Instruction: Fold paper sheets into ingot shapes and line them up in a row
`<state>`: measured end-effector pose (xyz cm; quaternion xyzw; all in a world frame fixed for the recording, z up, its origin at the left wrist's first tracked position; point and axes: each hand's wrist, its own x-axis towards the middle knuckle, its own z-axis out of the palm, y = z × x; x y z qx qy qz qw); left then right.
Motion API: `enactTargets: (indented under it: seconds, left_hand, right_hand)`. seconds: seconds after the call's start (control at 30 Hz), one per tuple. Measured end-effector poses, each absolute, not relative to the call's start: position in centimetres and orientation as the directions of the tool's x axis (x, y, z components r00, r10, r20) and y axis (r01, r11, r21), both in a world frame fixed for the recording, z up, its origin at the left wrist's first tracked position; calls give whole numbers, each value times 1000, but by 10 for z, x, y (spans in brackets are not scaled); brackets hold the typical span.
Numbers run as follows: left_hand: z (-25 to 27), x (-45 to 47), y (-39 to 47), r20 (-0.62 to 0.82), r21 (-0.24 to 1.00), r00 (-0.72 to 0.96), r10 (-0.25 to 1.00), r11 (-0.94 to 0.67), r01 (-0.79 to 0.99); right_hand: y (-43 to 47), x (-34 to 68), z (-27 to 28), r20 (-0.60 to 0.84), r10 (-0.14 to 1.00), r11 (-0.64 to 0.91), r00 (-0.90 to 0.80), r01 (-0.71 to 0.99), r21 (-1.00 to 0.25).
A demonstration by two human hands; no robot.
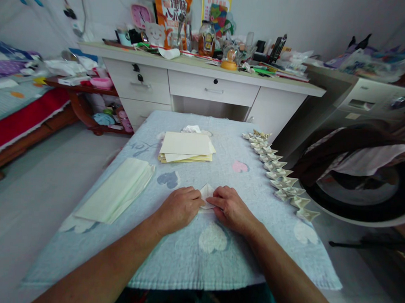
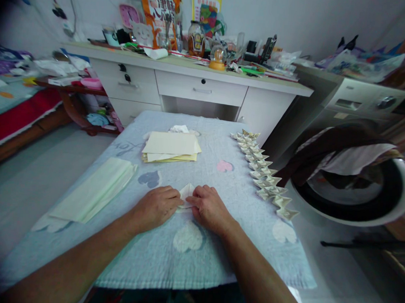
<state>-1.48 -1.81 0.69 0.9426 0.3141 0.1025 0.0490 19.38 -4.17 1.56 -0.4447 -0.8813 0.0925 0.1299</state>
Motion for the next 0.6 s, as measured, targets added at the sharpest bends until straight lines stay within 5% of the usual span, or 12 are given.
enactTargets:
  seconds: [0.6]
  left_hand:
    - [20,-35,-10,33,234,701,713,-687,688]
  right_hand:
    - [-41,195,14,155,803,592,-575,740,-320]
